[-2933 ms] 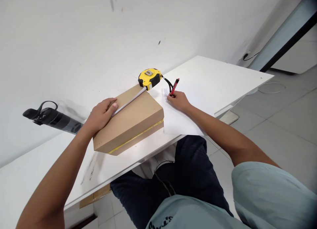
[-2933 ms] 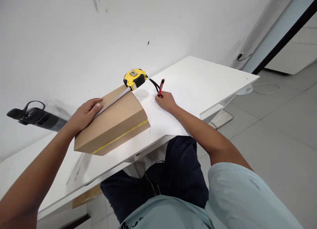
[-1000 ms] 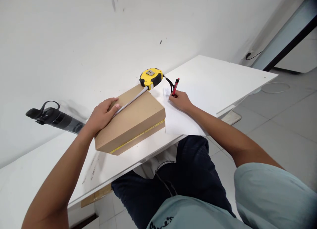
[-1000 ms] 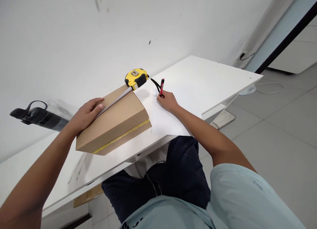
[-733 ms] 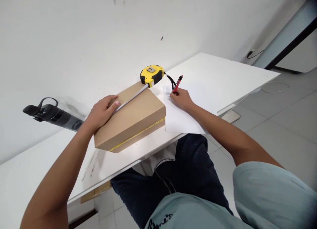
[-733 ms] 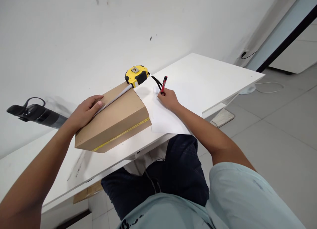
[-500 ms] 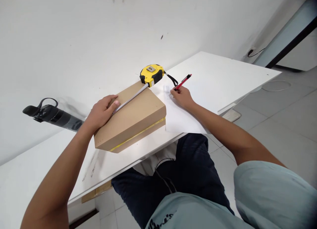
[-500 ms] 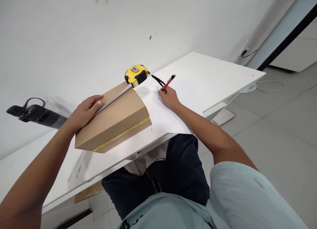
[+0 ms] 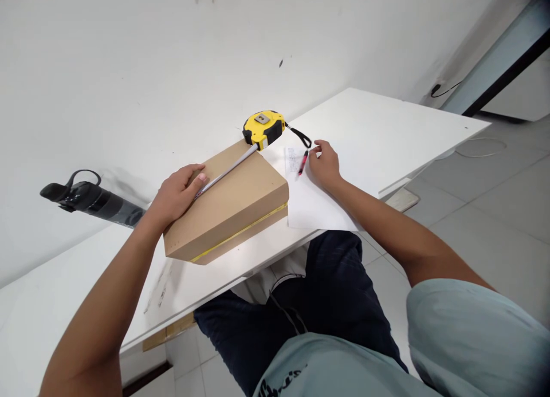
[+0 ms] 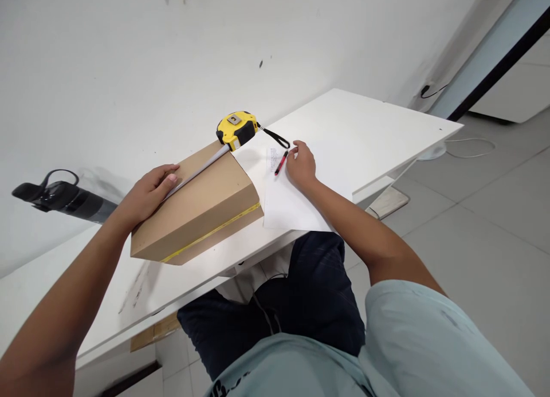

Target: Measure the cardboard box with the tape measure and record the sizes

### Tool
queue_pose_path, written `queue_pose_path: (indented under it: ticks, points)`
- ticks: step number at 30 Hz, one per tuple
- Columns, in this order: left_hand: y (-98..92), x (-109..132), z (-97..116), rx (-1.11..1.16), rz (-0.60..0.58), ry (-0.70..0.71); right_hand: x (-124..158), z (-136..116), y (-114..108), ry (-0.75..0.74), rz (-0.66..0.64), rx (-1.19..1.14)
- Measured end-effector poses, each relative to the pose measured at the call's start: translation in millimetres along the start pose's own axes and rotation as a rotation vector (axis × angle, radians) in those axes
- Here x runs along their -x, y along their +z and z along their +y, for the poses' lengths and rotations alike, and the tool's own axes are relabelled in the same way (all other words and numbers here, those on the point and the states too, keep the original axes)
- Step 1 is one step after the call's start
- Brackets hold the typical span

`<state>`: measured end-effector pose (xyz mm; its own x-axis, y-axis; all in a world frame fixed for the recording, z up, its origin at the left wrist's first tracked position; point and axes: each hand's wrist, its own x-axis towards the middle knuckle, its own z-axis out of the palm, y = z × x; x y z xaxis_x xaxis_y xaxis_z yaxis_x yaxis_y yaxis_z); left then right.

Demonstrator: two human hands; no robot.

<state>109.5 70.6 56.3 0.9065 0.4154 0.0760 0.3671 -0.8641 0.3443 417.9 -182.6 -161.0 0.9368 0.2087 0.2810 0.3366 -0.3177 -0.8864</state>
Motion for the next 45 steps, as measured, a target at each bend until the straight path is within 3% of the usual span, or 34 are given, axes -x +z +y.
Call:
queue_pose_path:
  ticks: [12, 19, 21, 25, 30, 33, 37, 42, 45]
  points:
    - [-1.1, 1, 2, -0.019, -0.002, -0.011, 11, -23, -5, 0.071, 0.028, -0.145]
    - [1.3, 2, 1, -0.080, 0.010, 0.007, -7, -52, -18, 0.026, 0.181, -0.358]
    - [1.0, 3, 2, -0.121, 0.013, 0.022, -20, -72, -22, 0.030, 0.133, -0.410]
    - [0.2, 6, 7, -0.181, 0.022, 0.032, -48, -118, -22, -0.019, -0.100, -0.409]
    - [2.0, 11, 7, -0.152, 0.006, 0.032, -63, -155, 2, -0.073, -0.326, -0.350]
    - [2.5, 13, 6, -0.143, 0.009, 0.020, -53, -162, 16, -0.064, -0.394, -0.276]
    - [0.9, 15, 5, -0.138, 0.003, 0.011, -38, -162, 19, -0.031, -0.379, -0.268]
    - [-1.1, 15, 5, -0.131, -0.004, 0.001, -29, -155, 15, -0.027, -0.385, -0.403]
    - [-1.4, 13, 4, -0.129, 0.002, -0.003, -19, -145, 21, -0.109, -0.296, -0.532]
